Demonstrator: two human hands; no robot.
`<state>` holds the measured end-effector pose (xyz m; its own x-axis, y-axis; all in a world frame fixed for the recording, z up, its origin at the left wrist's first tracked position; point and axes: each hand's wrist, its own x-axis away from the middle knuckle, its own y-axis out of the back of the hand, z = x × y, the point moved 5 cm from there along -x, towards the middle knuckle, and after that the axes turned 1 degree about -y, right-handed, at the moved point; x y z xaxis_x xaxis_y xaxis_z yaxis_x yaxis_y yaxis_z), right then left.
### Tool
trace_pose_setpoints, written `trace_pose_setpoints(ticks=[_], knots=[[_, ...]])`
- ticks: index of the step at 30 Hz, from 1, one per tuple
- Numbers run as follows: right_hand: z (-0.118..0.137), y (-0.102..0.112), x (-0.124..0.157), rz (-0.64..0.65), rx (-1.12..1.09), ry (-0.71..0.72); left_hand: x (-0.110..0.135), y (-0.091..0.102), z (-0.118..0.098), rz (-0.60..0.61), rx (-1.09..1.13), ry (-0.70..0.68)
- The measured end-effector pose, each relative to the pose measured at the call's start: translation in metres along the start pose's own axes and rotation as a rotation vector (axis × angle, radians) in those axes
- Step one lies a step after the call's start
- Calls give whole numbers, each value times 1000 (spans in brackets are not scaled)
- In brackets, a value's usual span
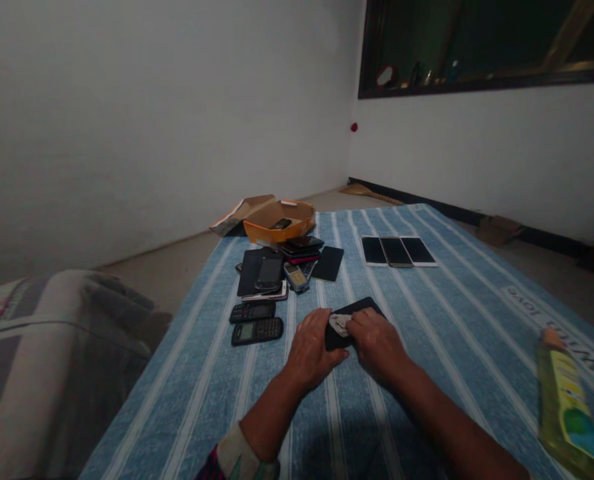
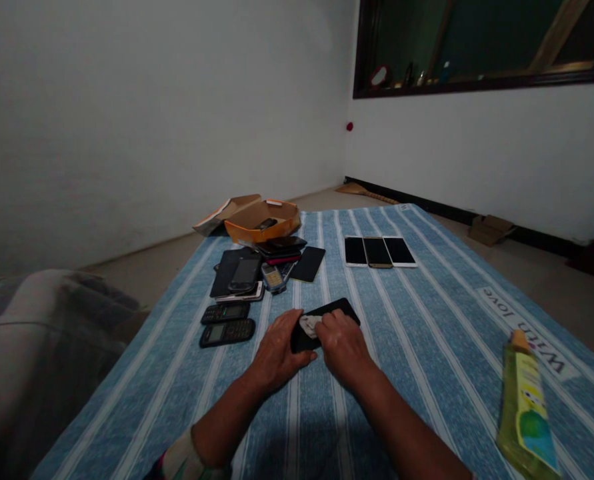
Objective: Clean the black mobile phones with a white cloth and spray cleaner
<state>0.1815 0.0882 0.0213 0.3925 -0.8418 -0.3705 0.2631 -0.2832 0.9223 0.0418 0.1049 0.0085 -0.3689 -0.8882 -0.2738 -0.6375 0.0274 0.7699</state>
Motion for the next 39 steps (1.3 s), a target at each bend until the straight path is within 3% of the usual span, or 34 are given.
trace_pose_setpoints(ticks=[6, 15, 23, 31, 39], knots=[[14, 3, 3, -25, 19, 24, 0, 0, 1, 4, 0, 4], [-42, 1, -7, -148, 176, -253, 0, -1, 5, -5, 12, 14], [6, -12, -23, -81, 33, 4, 0, -2, 8, -45, 70, 33], [-12, -4, -22, -46, 60, -126, 1, -2, 8, -45, 106, 59], [34, -16, -32, -80, -4, 90, 3, -1, 15, -104, 117, -24]])
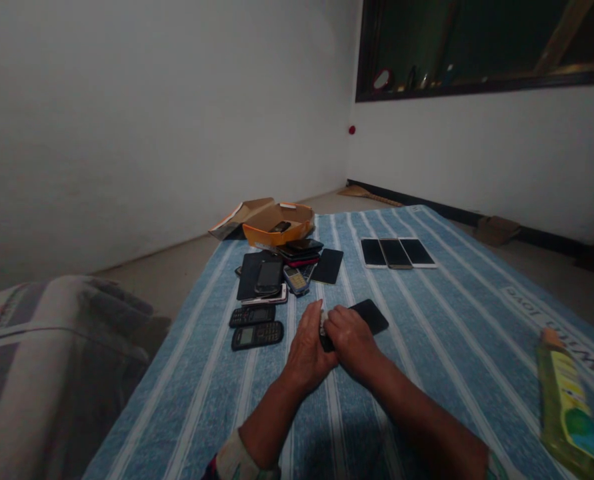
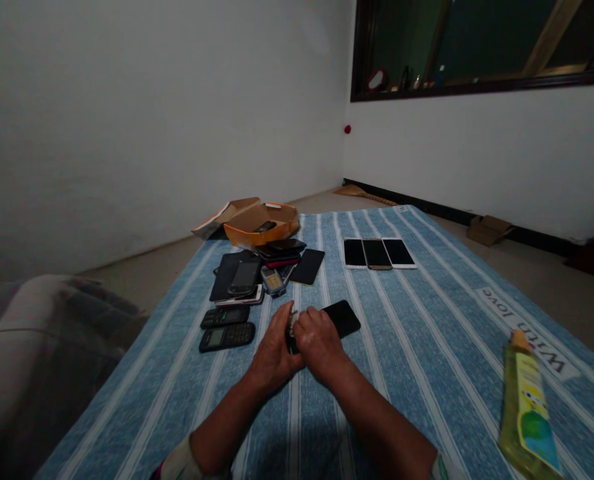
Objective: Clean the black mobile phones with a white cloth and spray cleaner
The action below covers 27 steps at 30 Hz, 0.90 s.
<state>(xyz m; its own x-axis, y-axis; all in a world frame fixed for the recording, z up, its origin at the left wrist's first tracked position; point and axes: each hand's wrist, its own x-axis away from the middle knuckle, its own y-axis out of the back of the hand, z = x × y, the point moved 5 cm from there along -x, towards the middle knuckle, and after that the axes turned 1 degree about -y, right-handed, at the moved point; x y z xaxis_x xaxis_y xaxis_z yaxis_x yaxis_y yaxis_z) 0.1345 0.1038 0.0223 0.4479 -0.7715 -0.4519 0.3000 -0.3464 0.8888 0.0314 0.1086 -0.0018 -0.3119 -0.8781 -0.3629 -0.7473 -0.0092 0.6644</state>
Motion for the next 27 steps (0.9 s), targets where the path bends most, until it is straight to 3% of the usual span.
trace_pose_setpoints(ticks=[5, 14, 17, 23, 27], knots=[[-12, 1, -1, 28, 0, -32, -1, 0, 3, 1, -5, 15], [-79, 16, 14, 48, 152, -347, -1, 1, 0, 74, -6, 71], [-71, 15, 15, 36, 146, -329, -2, 0, 2, 70, -4, 66], [-19, 5, 4, 8, 16, -78, -3, 0, 4, 29, -2, 40], [-32, 4, 3, 18, 12, -121, -3, 2, 2, 35, -7, 32]])
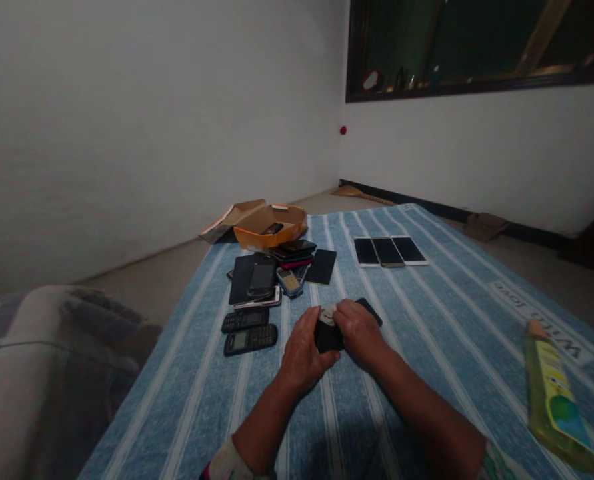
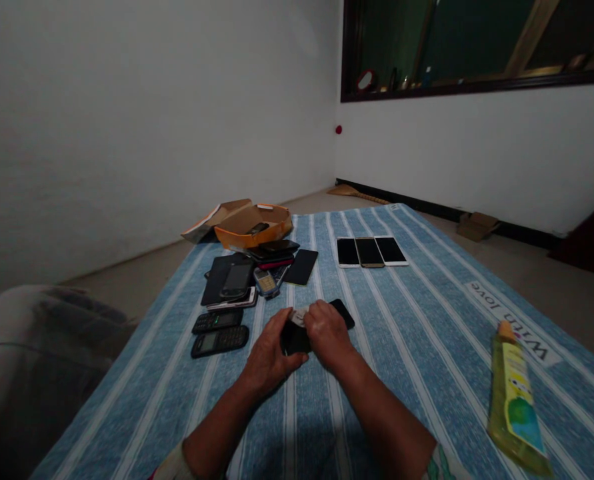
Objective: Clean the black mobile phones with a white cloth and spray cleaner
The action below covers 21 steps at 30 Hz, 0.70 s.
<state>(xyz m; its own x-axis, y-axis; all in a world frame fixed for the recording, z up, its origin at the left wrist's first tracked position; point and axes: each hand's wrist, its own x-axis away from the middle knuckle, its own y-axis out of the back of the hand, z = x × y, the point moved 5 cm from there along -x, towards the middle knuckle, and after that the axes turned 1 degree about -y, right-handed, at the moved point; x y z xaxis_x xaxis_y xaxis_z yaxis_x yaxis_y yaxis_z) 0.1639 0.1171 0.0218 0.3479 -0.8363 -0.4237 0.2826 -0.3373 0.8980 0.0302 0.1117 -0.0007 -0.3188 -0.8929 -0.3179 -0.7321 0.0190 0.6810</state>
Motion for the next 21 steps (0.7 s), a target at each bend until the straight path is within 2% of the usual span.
trace_pose_setpoints(ticks=[4, 6, 13, 15, 19, 21], knots=[[-35, 4, 3, -7, 79, -170, 0, 1, -2, 28, -4, 24], [-39, 5, 6, -16, 99, -203, 0, 0, -2, 32, -3, 26], [-4, -1, 9, -19, 21, -2, -2, 0, 0, 14, -2, 10], [-12, -1, 6, 3, 27, -57, -2, 0, 0, 11, 2, 4], [-43, 0, 3, 41, 71, -244, -3, 1, -2, 14, -9, 6], [-51, 1, 4, 50, 87, -277, -4, 1, -3, 9, -21, 13]])
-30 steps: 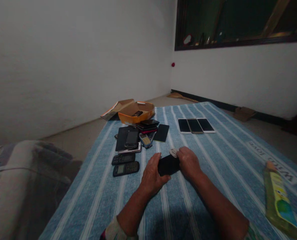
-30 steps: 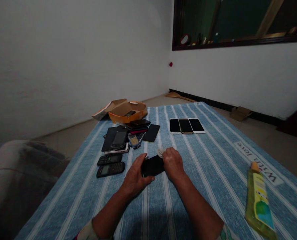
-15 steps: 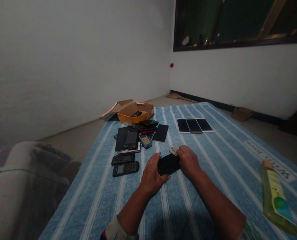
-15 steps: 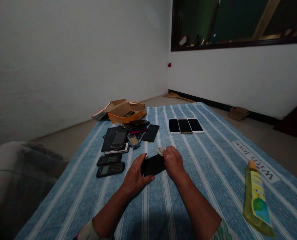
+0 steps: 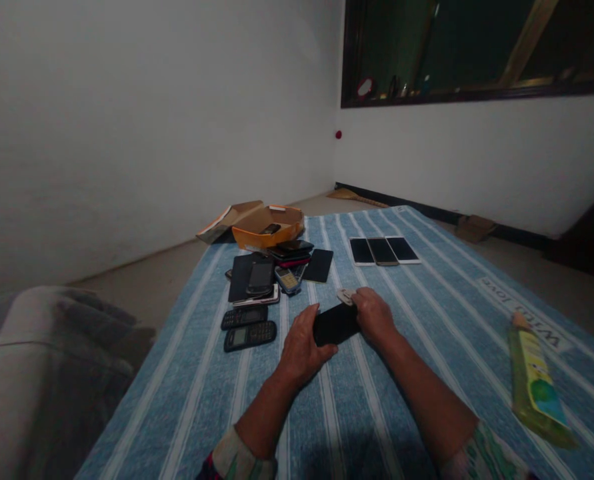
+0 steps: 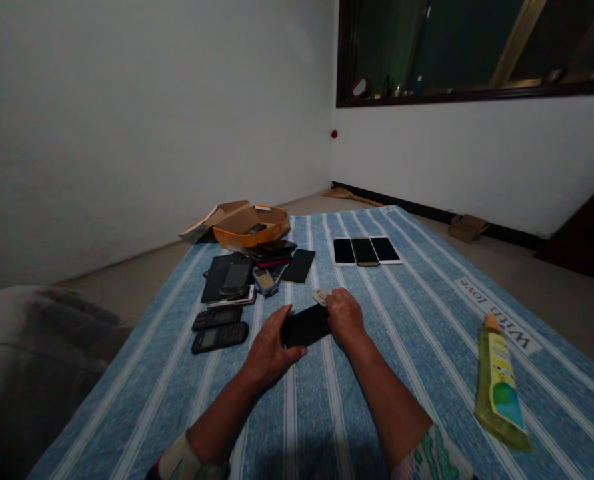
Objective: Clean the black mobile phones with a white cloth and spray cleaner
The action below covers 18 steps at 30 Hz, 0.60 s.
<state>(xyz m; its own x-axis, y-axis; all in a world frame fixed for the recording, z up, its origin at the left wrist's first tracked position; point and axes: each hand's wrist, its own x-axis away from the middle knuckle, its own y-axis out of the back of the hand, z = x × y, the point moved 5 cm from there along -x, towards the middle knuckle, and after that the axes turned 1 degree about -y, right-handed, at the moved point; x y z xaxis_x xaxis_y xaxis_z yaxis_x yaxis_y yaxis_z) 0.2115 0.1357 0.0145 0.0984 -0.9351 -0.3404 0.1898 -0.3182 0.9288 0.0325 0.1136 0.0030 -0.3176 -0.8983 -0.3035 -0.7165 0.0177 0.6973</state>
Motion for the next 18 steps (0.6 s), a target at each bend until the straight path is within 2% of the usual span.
trace_pose_setpoints(ticks=[10, 18], knots=[[3, 12, 34, 10, 76, -8, -3, -1, -4, 4, -33, 27], [12, 19, 52, -53, 86, 24, -3, -2, -7, 22, -45, 29]])
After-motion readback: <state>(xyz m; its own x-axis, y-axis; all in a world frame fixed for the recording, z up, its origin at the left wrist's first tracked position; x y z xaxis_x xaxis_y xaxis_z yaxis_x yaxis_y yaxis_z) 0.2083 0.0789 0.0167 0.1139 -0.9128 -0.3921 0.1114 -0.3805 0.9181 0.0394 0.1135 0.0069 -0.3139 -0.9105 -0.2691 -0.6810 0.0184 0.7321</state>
